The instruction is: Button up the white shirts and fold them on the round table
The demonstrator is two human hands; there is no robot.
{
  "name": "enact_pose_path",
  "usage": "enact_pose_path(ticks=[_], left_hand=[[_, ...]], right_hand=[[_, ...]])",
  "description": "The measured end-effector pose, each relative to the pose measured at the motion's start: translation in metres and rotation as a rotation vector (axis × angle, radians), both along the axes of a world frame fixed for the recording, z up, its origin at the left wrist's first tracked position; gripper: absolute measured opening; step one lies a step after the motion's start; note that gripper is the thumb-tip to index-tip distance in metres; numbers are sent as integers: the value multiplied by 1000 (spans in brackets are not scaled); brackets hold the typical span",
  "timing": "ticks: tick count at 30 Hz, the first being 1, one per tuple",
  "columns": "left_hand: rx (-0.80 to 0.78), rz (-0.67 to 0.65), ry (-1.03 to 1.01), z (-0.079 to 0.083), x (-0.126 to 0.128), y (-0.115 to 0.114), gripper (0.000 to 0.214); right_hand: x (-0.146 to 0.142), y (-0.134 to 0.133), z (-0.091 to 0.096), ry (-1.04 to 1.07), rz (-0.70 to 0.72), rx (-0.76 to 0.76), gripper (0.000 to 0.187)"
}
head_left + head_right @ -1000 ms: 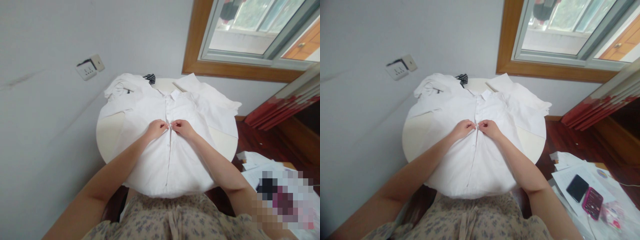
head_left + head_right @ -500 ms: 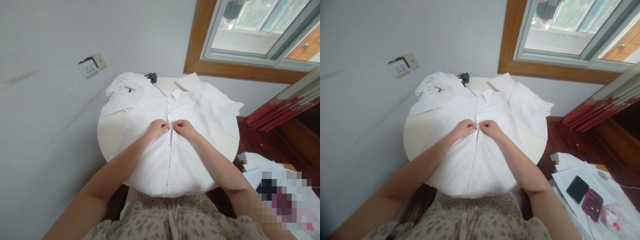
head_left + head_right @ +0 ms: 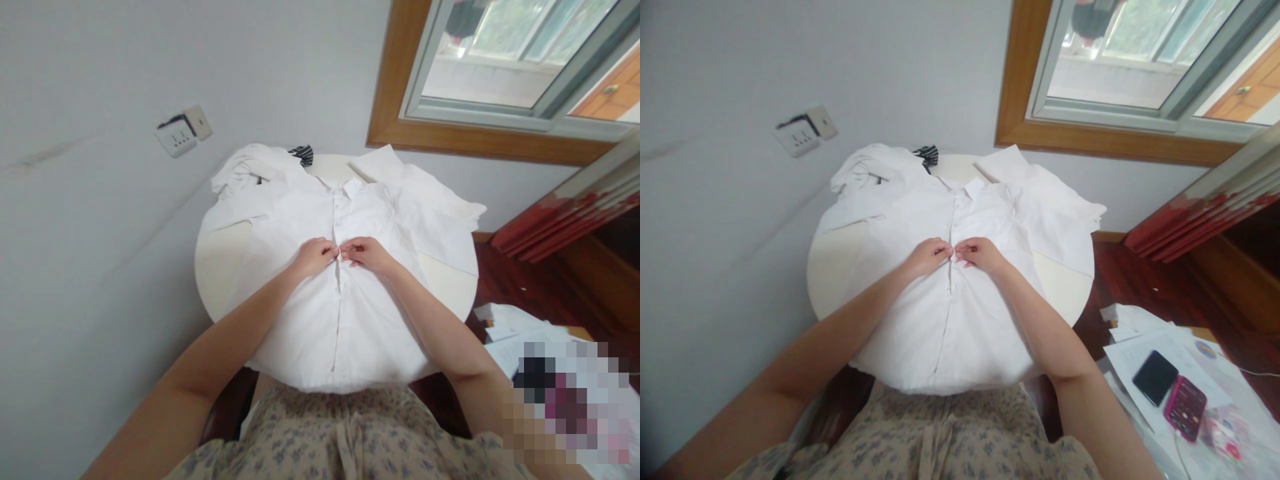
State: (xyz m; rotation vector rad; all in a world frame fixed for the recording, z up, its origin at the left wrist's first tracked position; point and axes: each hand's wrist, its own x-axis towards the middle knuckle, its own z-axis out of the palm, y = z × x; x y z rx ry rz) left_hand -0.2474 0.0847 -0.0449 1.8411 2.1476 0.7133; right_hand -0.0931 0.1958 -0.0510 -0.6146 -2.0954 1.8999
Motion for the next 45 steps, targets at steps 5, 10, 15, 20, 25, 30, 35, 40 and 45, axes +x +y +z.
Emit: enact_pose_path(ticks=[5, 10, 15, 20, 25, 30, 35, 40, 45], left_hand=[[1, -3, -8, -3, -2, 1, 29], [14, -17, -35, -5, -5, 2, 29], [8, -29, -62, -6, -6, 2, 30], [10, -35, -65, -7, -7, 3, 30], [14, -39, -57, -7, -6, 3, 28], [35, -18, -17, -5, -3, 1, 28], [59, -6, 11, -5, -1, -1, 28], [62, -18, -19, -5, -2, -1, 26], [52, -15, -3, -6, -3, 0, 27]], right_hand=[[-4, 0, -2, -4, -17, 97, 26], [-3, -2, 0, 28, -21, 295, 30], [2, -1, 0, 64, 1, 305, 31], [2, 0, 0, 73, 26, 259, 28], [0, 0, -1, 93, -16, 281, 25], [-1, 1, -2, 82, -11, 203, 25], [-3, 1, -4, 43, -24, 147, 24], [-6, 0, -5, 28, -33, 93, 19], [-7, -2, -4, 17, -47, 132, 17]])
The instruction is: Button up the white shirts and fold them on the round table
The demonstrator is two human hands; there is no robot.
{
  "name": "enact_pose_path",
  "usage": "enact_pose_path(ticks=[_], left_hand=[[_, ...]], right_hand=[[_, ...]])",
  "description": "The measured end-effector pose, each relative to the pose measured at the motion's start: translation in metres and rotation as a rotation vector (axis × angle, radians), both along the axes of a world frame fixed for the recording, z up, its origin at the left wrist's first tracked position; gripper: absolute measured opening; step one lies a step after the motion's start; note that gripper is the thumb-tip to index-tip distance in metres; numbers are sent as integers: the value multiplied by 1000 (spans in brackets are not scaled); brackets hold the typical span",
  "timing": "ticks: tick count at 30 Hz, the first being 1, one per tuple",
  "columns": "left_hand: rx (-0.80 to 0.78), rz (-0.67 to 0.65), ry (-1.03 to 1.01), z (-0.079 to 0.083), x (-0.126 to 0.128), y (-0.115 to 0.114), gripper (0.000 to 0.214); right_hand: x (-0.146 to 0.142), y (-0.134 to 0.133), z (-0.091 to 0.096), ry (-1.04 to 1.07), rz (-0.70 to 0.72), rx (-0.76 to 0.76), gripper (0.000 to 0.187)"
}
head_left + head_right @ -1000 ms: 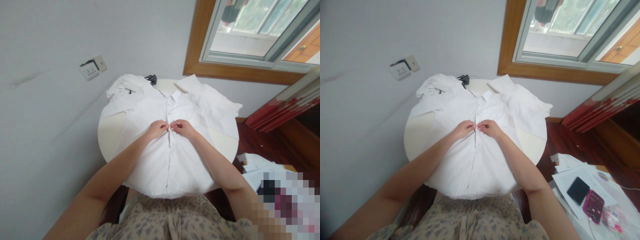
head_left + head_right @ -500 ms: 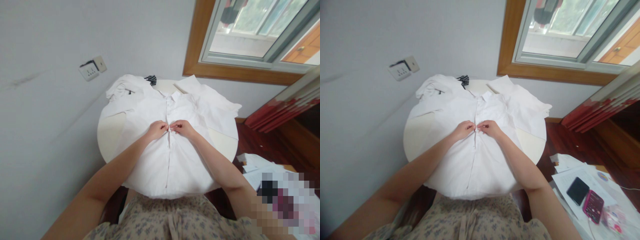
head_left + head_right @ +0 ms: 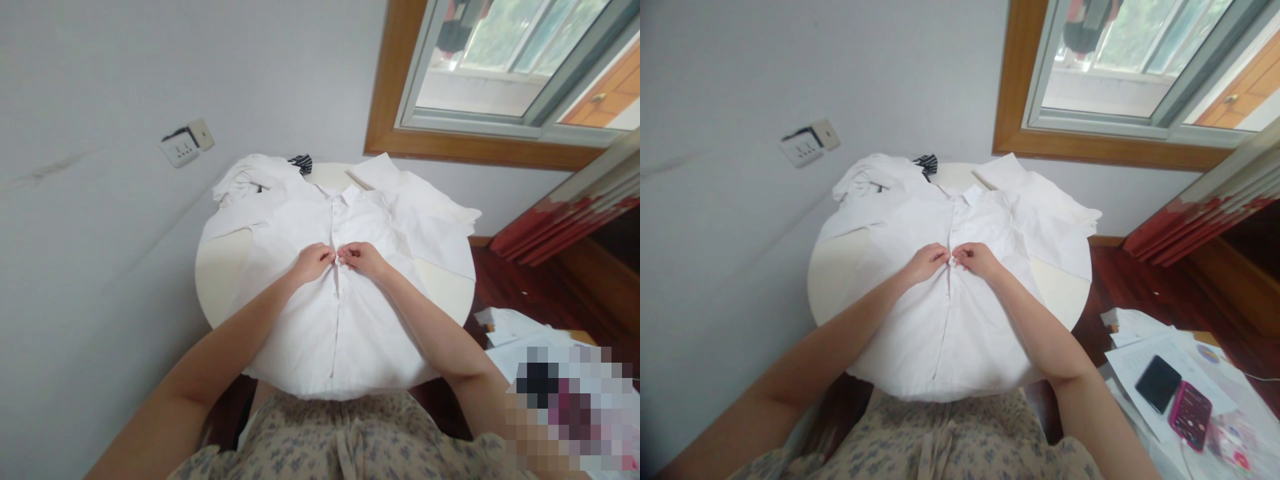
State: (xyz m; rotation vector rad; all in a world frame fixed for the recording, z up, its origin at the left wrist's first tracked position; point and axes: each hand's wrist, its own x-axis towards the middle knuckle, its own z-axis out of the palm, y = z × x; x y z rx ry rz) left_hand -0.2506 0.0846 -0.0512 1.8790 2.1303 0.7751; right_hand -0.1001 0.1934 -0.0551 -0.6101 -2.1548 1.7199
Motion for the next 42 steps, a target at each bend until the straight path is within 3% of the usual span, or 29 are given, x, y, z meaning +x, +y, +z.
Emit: enact_pose_path(ticks=[8, 22, 42], left_hand=[[-57, 49, 72, 1, 4, -1, 34], [-20, 85, 166, 5, 11, -3, 20], [11, 45, 153, 7, 10, -5, 16]], right_hand=[[-1, -1, 2, -6, 34, 70, 17], [0, 3, -2, 8, 98, 108, 20], [5, -7, 9, -21, 9, 265, 20]])
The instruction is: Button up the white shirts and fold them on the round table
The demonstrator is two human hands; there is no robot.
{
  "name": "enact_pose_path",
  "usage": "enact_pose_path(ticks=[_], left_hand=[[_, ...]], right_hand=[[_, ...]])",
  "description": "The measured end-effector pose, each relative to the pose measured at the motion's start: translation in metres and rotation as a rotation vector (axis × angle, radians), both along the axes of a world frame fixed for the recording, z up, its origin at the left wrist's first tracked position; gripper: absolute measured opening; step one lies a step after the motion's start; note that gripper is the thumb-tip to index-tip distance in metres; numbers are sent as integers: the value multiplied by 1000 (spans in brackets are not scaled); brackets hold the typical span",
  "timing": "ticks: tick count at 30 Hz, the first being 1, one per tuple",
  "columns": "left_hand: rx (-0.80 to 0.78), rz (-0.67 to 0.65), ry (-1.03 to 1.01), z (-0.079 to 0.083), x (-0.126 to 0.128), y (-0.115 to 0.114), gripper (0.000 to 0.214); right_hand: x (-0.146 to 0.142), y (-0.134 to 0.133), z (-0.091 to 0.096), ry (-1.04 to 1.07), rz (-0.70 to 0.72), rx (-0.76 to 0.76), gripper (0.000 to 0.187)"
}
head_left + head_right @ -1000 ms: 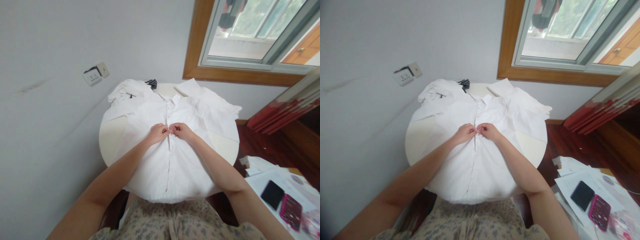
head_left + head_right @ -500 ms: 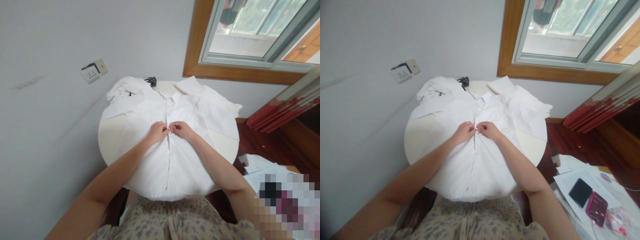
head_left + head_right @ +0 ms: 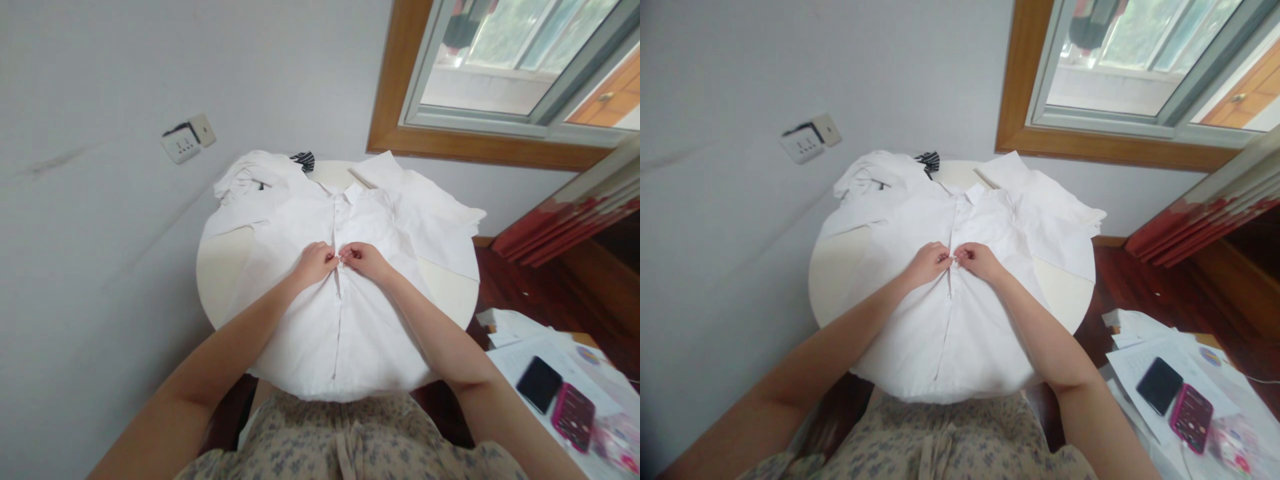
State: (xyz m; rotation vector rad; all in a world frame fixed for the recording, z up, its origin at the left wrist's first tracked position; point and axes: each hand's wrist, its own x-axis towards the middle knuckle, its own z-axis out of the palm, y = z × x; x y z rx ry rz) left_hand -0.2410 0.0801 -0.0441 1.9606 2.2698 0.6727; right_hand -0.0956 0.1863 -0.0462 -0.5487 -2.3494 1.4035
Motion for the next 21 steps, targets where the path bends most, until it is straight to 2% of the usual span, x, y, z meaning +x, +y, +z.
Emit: enact_pose_path(ticks=[21], left_hand=[[6, -3, -42, 0, -1, 0, 13]], right_hand=[[2, 2, -4, 13, 11, -40, 20]])
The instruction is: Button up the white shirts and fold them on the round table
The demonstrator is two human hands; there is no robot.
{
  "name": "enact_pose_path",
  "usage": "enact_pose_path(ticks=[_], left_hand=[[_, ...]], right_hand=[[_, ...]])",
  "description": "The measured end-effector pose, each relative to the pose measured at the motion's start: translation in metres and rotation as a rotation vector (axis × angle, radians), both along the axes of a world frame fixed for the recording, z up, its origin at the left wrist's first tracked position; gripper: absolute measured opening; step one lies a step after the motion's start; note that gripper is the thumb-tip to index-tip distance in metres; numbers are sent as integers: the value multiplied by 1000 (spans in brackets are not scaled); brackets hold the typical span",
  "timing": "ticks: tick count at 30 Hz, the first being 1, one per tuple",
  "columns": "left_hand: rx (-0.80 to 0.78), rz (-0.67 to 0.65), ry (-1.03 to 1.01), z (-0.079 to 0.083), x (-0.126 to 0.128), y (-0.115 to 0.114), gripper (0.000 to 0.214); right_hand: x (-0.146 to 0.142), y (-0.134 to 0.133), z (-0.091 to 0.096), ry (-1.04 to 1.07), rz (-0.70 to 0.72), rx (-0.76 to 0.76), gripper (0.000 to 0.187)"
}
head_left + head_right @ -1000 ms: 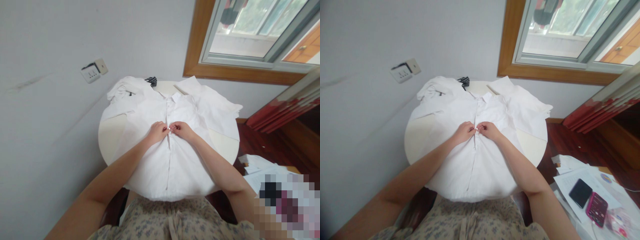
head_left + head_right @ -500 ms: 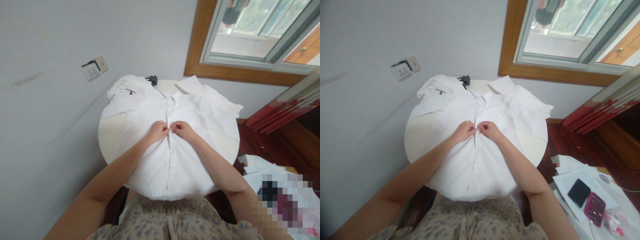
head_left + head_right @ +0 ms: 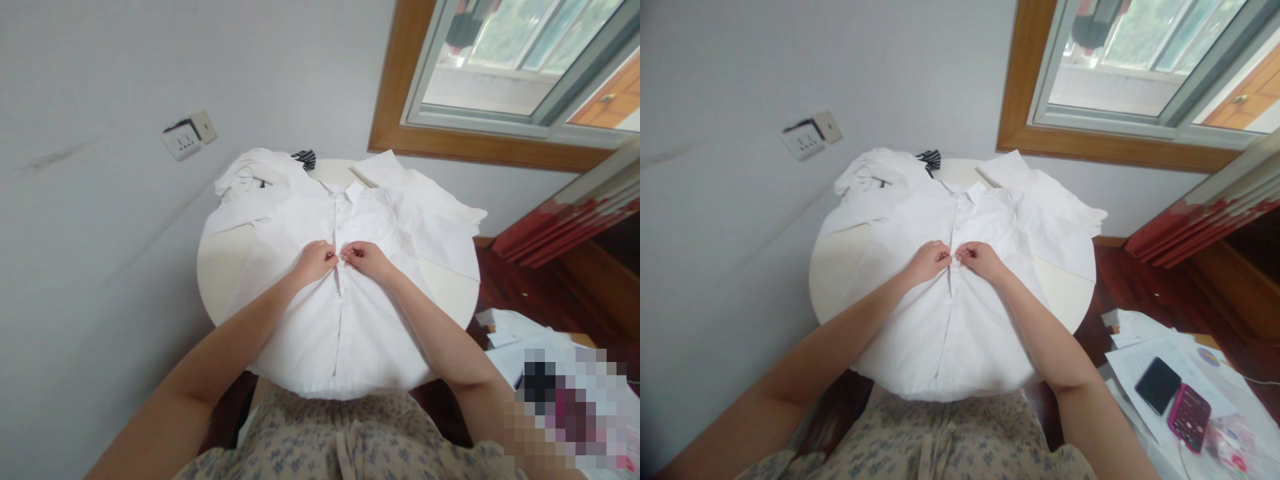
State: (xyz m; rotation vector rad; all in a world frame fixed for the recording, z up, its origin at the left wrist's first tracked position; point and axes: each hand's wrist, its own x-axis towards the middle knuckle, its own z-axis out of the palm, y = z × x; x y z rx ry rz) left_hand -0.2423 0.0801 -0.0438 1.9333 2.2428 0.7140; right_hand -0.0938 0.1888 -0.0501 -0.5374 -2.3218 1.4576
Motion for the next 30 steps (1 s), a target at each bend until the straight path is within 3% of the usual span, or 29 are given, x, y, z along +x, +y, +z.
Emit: enact_pose_path(ticks=[6, 15, 18, 23, 30], left_hand=[[4, -24, -47, -2, -3, 2, 13], [9, -164, -180, -7, -19, 3, 14], [12, -184, -202, -6, -19, 3, 15], [25, -165, -246, -11, -19, 4, 14], [16, -147, -253, -14, -20, 5, 15]], right_hand=[[0, 1, -1, -12, 13, 3, 22], [0, 0, 1, -53, 12, 115, 37], [-3, -4, 2, -96, -19, 232, 36], [-10, -16, 5, -159, -191, 548, 23], [-12, -17, 4, -196, -165, 593, 26]])
